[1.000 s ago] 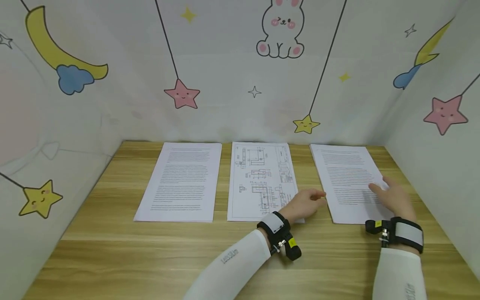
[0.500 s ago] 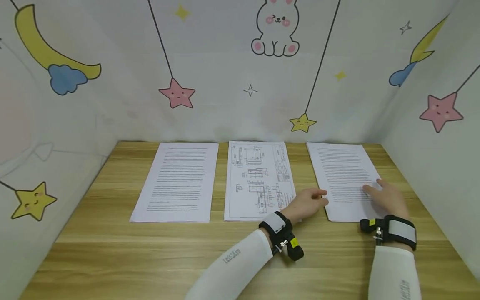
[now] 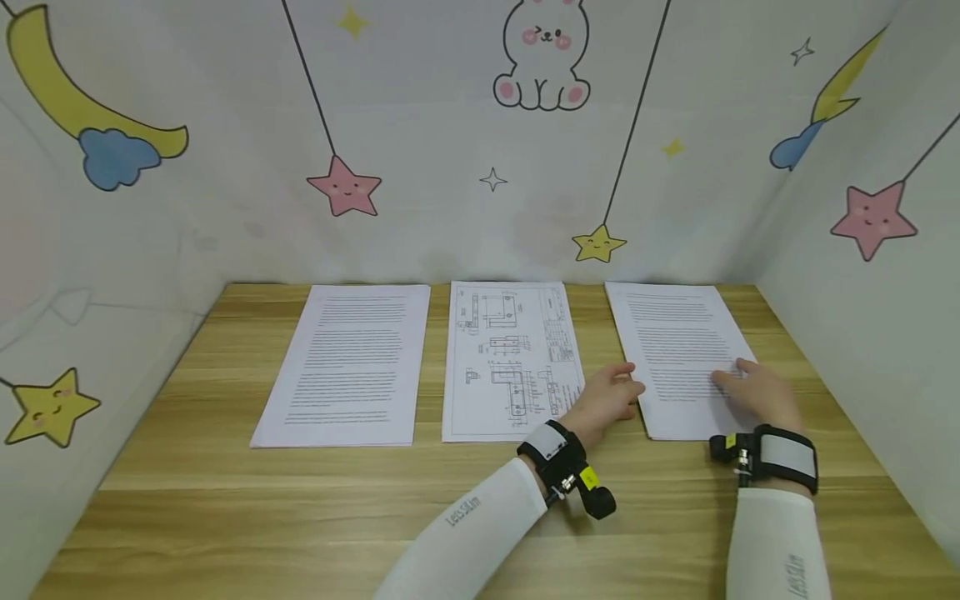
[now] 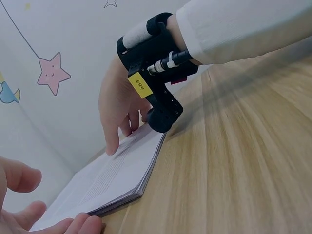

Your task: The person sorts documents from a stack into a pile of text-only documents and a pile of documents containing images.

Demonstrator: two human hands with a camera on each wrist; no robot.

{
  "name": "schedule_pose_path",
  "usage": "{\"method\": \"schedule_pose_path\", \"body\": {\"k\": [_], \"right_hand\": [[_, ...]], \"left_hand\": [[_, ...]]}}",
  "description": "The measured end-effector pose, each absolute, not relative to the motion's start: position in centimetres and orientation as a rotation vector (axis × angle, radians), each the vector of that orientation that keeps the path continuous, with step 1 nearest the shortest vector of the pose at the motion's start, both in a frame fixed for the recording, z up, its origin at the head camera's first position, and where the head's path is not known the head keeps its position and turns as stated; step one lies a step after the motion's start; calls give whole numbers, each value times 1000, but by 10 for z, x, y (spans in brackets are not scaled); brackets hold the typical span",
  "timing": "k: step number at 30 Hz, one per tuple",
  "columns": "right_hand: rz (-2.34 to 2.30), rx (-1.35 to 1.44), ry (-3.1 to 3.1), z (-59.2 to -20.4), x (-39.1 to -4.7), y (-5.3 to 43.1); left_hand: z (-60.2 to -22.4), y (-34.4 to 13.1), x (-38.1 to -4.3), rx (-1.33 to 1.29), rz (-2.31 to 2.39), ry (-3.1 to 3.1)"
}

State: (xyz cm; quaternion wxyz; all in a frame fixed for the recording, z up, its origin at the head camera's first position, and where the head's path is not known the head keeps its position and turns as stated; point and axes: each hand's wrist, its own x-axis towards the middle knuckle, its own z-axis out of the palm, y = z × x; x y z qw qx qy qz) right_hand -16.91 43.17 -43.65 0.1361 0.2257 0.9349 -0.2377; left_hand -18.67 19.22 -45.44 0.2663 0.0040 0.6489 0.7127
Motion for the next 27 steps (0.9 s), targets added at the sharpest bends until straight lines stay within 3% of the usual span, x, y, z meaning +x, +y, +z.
{"method": "schedule_pose_path", "body": {"k": [27], "right_hand": [[-577, 634, 2818, -430, -171, 423]], "left_hand": [[-451, 196, -187, -129, 1968, 1734]]}}
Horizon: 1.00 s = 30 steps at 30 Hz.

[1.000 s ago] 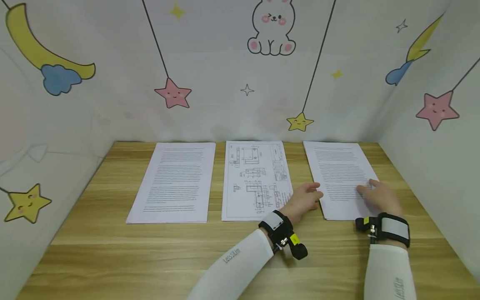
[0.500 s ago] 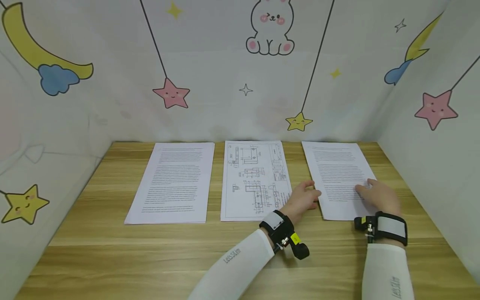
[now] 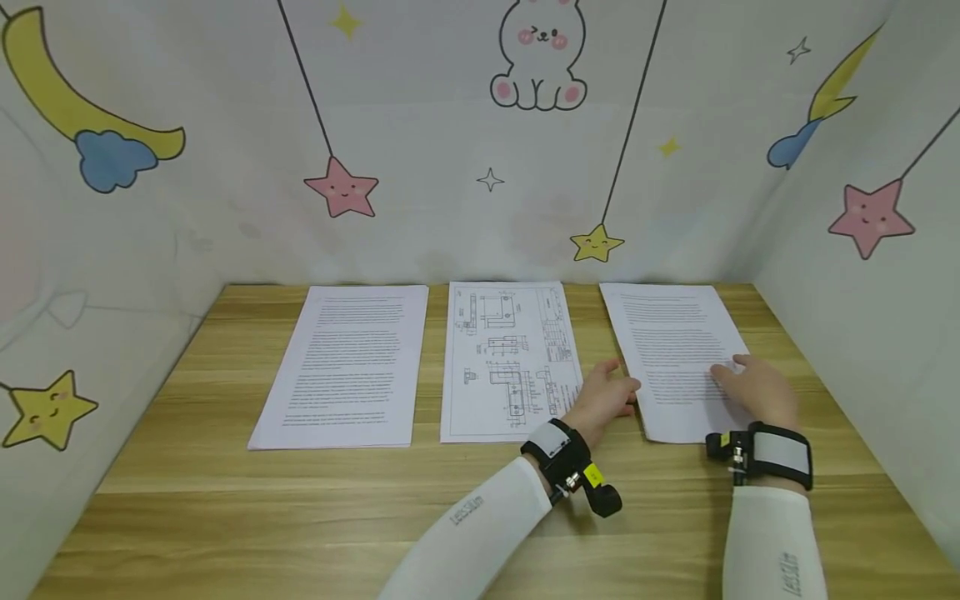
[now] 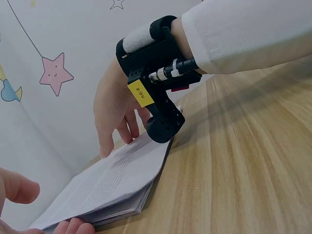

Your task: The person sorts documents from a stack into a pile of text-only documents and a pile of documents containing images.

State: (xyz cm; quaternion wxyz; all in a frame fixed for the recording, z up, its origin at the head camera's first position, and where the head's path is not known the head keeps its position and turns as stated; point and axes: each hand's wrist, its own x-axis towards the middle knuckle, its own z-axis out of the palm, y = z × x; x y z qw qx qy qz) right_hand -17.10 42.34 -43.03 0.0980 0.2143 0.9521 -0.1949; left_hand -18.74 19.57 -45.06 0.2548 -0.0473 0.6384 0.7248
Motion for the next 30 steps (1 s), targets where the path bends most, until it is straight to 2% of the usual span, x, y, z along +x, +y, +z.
{"method": "schedule_pose_path", "body": {"k": [16, 30], "right_hand": [[-610, 602, 2806, -424, -178, 419], [-663, 421, 2787, -415, -178, 417]], "left_hand": [[-460, 192, -186, 82, 1963, 1811], [-454, 177, -194, -5, 1886, 1899]]}}
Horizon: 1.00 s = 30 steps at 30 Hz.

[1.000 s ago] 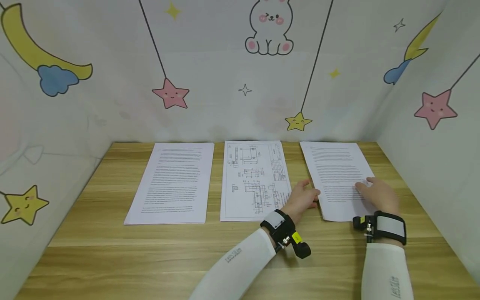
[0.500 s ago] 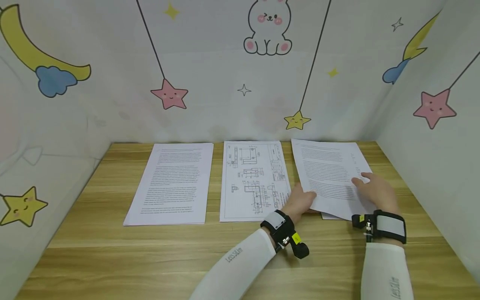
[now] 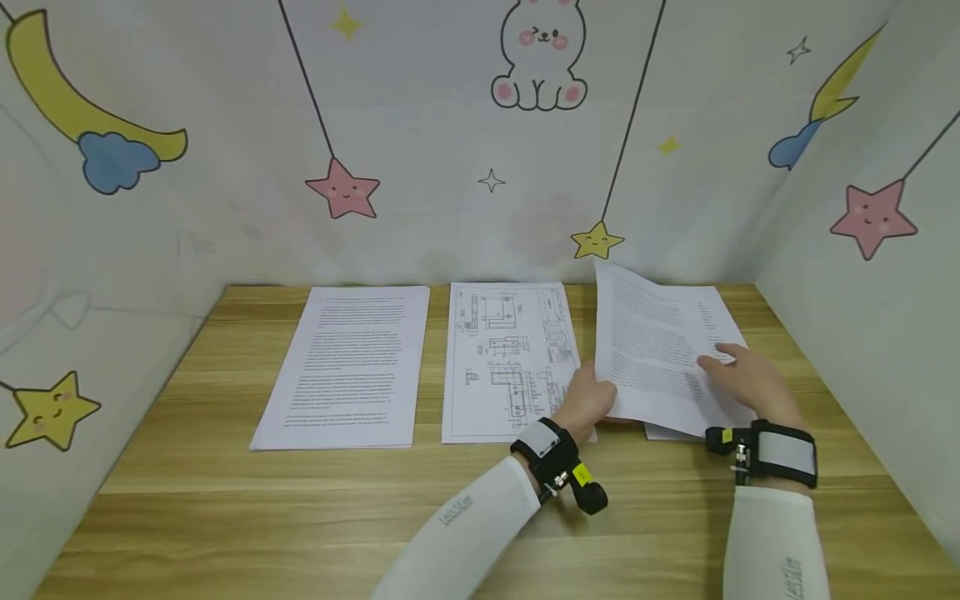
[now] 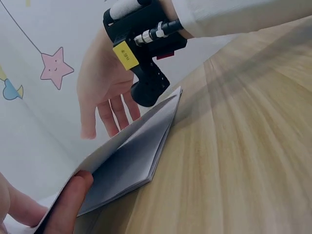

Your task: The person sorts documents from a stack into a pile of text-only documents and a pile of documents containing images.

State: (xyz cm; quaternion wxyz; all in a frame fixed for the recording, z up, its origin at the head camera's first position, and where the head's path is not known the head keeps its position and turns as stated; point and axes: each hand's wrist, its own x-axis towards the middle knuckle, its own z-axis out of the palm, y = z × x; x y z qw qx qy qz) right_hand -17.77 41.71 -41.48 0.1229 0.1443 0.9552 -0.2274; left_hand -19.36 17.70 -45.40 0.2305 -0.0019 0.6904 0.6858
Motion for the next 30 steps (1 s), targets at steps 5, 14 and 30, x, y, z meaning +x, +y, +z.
{"method": "schedule_pose_path", "body": {"k": [5, 14, 30], "right_hand": [[-742, 412, 2830, -401, -177, 411], [-921, 464, 2984, -384, -180, 384], [-1701, 432, 2777, -378, -193, 301]], "left_hand": [[-456, 157, -199, 68, 1880, 1897], [-449, 109, -205, 192, 1934, 1888], [-433, 31, -207, 234, 2067, 1943]]}}
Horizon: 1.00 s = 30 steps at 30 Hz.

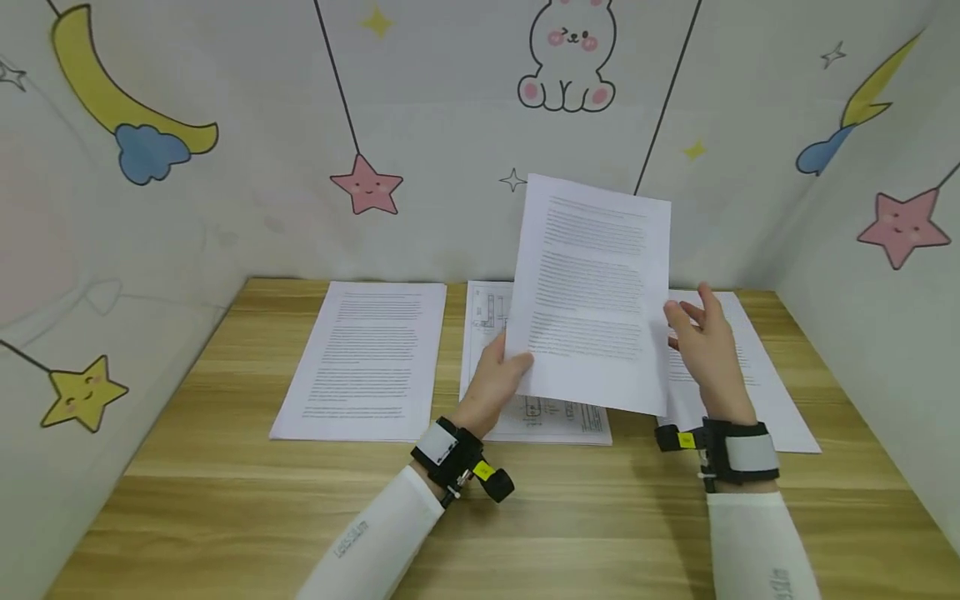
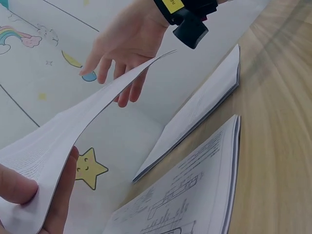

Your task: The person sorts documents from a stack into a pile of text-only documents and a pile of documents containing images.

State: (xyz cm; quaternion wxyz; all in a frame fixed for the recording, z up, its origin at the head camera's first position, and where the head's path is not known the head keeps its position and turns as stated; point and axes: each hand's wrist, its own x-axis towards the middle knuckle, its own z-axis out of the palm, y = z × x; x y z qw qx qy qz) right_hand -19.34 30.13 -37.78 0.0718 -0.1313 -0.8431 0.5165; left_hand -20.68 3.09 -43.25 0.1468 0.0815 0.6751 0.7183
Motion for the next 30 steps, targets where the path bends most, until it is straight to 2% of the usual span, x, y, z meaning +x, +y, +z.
{"method": "schedule_pose_path", "body": {"k": [7, 18, 30], "right_hand": [[1836, -348, -2486, -380, -194, 271], [2036, -106, -2363, -393, -187, 227], [2076, 17, -2303, -391, -187, 176]], "left_hand": [[-426, 8, -205, 227, 2106, 1978], [-425, -22, -201, 180, 2149, 2016], [-414, -71, -196, 98, 2119, 2188]]}}
